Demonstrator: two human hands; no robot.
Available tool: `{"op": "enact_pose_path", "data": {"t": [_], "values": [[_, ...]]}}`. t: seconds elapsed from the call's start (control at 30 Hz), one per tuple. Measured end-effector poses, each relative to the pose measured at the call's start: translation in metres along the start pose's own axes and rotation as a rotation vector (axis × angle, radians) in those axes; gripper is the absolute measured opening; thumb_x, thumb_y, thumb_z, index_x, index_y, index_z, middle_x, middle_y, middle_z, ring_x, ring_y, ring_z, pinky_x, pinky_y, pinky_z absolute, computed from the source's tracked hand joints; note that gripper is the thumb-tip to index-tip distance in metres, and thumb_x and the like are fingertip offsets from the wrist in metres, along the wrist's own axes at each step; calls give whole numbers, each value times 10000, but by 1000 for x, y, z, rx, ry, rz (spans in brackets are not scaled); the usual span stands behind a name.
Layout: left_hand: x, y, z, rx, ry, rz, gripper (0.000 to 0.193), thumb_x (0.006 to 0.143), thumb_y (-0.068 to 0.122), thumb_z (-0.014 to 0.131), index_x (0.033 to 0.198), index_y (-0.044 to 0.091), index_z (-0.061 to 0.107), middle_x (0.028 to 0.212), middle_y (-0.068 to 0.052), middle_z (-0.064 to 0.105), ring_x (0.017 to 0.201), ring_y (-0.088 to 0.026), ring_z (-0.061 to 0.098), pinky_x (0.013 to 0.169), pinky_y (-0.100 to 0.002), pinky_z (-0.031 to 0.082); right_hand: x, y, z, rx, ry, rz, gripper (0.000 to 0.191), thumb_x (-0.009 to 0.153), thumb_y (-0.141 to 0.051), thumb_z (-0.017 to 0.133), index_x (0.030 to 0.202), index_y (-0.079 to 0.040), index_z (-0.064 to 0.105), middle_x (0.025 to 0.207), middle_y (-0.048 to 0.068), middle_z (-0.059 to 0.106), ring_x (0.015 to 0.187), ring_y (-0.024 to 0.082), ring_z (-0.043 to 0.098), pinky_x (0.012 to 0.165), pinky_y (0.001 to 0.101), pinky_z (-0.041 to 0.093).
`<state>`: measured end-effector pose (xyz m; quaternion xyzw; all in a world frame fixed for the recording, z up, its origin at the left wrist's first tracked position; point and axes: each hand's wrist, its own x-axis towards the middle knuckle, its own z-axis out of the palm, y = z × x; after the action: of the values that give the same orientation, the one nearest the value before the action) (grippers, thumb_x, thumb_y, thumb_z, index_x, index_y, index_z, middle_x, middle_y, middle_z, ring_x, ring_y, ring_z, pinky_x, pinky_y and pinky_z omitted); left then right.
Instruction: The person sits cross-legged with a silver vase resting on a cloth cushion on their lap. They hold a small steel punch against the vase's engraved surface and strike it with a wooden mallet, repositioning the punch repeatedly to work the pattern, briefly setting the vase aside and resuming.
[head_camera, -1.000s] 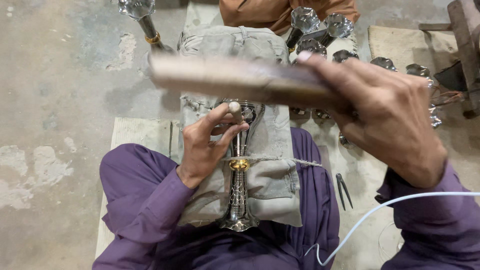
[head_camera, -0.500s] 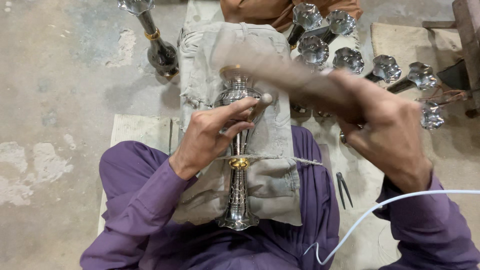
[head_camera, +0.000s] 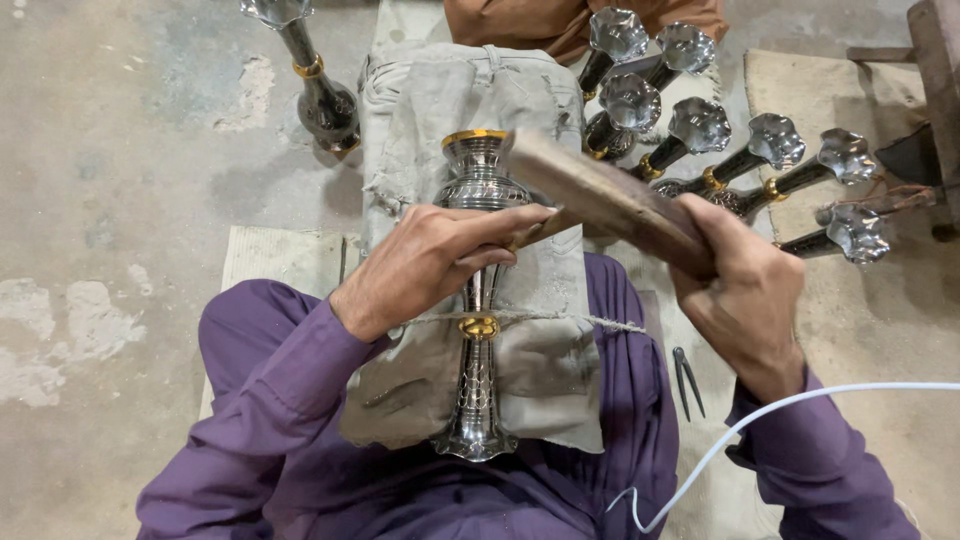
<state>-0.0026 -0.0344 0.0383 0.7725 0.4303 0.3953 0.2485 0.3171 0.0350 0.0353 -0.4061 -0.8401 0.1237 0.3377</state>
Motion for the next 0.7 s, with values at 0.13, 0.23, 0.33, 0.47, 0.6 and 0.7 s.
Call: {"op": "enact_pose_path", "data": {"t": [0.13, 0.23, 0.33, 0.47, 0.6, 0.7], "values": [[6, -2, 0, 5, -46, 21, 526, 917, 103, 716, 1419, 207, 600, 1021, -83, 786, 795, -230, 764, 706, -391, 599, -15, 13, 13, 225, 106, -36, 263, 1006, -15, 662, 1241, -111, 594, 1017, 104, 709, 859, 173, 717, 743, 332, 625], [9, -5, 0, 35, -86, 50, 541, 907, 73, 695, 1420, 218, 607, 1028, -82, 788, 787, -231, 761, 696, -400, 588, -26, 21, 21, -25, 105, -36, 221, 994, -52, 717, 1190, -104, 629, 952, 93, 719, 780, 183, 706, 693, 346, 602], [11, -7, 0, 51, -129, 65, 542, 901, 76, 698, 1412, 231, 607, 1069, -80, 786, 781, -220, 766, 694, -387, 600, -34, 25, 25, 65, 203, -44, 214, 1005, -60, 682, 1201, -123, 620, 986, 95, 691, 779, 185, 702, 706, 313, 617], [15, -8, 0, 152, -250, -28, 530, 923, 78, 676, 1409, 278, 605, 1079, -28, 793, 731, -198, 764, 663, -376, 613, -38, 26, 21, -137, 29, -27, 213, 1011, -96, 669, 1218, -92, 619, 936, 102, 741, 752, 190, 719, 663, 327, 588], [-9, -8, -1, 42, 91, 129, 527, 932, 31, 712, 1423, 184, 593, 1236, -81, 762, 1007, -201, 773, 856, -327, 657, -30, 21, 8, -190, 52, 54, 376, 907, -100, 702, 1273, -62, 622, 949, 163, 716, 819, 293, 732, 722, 403, 577], [-34, -11, 18, -228, 376, -84, 540, 969, -11, 733, 1453, 110, 525, 1180, -114, 770, 1081, -192, 778, 931, -315, 675, -15, 13, -6, -87, -46, 93, 459, 873, -129, 716, 1309, -60, 590, 971, 155, 699, 830, 284, 729, 749, 395, 576]]}}
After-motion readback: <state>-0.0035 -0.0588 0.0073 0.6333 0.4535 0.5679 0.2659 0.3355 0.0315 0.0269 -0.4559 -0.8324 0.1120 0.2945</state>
